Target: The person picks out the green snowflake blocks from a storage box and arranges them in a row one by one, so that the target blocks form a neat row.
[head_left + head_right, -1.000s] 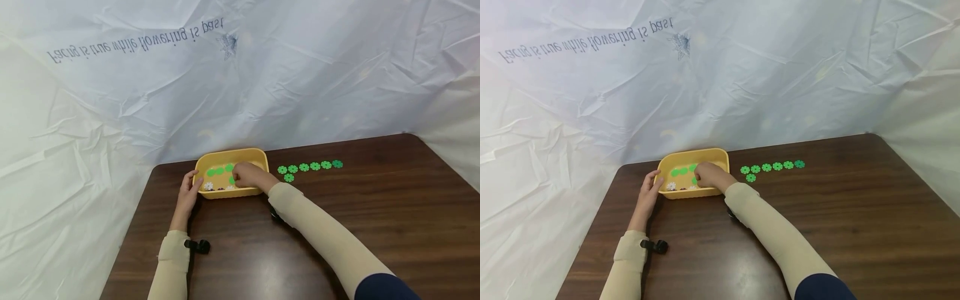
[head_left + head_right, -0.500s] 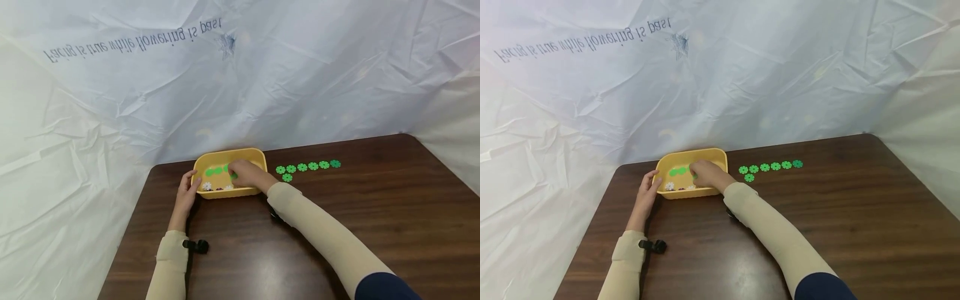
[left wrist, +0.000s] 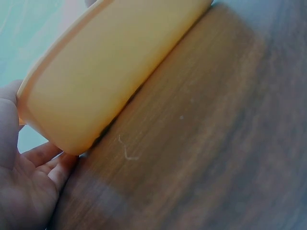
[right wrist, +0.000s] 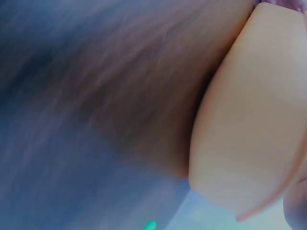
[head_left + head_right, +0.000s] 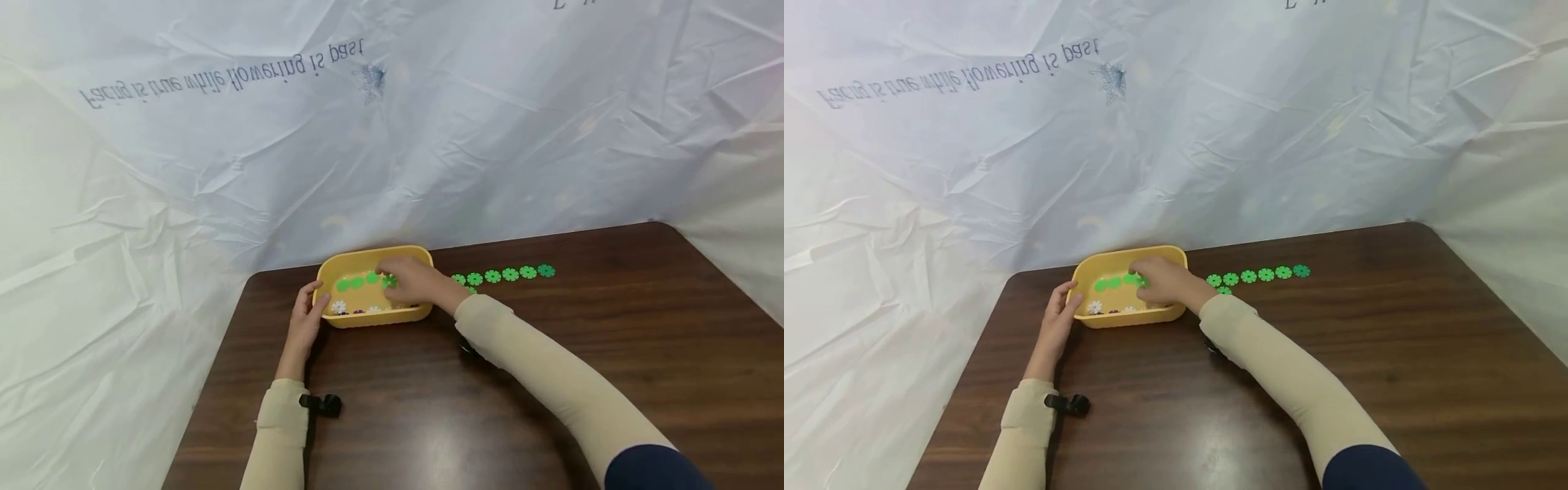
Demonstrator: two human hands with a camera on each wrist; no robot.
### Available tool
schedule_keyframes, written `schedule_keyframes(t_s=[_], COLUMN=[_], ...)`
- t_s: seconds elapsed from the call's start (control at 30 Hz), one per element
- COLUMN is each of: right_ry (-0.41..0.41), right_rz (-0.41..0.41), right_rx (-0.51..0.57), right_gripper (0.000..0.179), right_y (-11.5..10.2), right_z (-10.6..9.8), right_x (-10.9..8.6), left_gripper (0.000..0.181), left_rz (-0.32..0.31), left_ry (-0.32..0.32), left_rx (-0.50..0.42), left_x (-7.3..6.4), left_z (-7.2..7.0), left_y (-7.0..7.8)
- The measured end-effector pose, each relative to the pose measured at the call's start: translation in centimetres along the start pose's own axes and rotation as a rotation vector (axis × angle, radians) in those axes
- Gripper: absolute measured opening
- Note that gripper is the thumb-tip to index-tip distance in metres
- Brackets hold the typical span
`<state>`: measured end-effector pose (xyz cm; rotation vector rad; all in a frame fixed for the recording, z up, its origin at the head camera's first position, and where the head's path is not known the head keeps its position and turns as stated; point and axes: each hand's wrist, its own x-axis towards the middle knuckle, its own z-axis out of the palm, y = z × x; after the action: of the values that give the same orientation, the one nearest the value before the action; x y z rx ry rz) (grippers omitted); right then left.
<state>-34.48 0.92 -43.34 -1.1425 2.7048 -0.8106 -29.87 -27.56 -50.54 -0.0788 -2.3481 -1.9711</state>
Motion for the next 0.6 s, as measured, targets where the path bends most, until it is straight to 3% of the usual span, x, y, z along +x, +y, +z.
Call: schedule_keyframes(t_s=[0.2,0.6], right_ry=[-0.005,0.029], right_rz=[-0.050,-0.101], right_rx=[-0.083,-0.125], right_gripper=[0.043,0.034], right_y=[0.2,1.5], right_z=[-1.8,-4.9], right_x=[-1.4,-5.0], left_gripper=[0.050,0.050], left_rz=[0.002,-0.017], left_ry=[-0.003,-0.009], left_rx=[0.015,0.003], left_x=[0.1,0.1], left_z=[-0.1,-0.1], left_y=[0.1,0.0])
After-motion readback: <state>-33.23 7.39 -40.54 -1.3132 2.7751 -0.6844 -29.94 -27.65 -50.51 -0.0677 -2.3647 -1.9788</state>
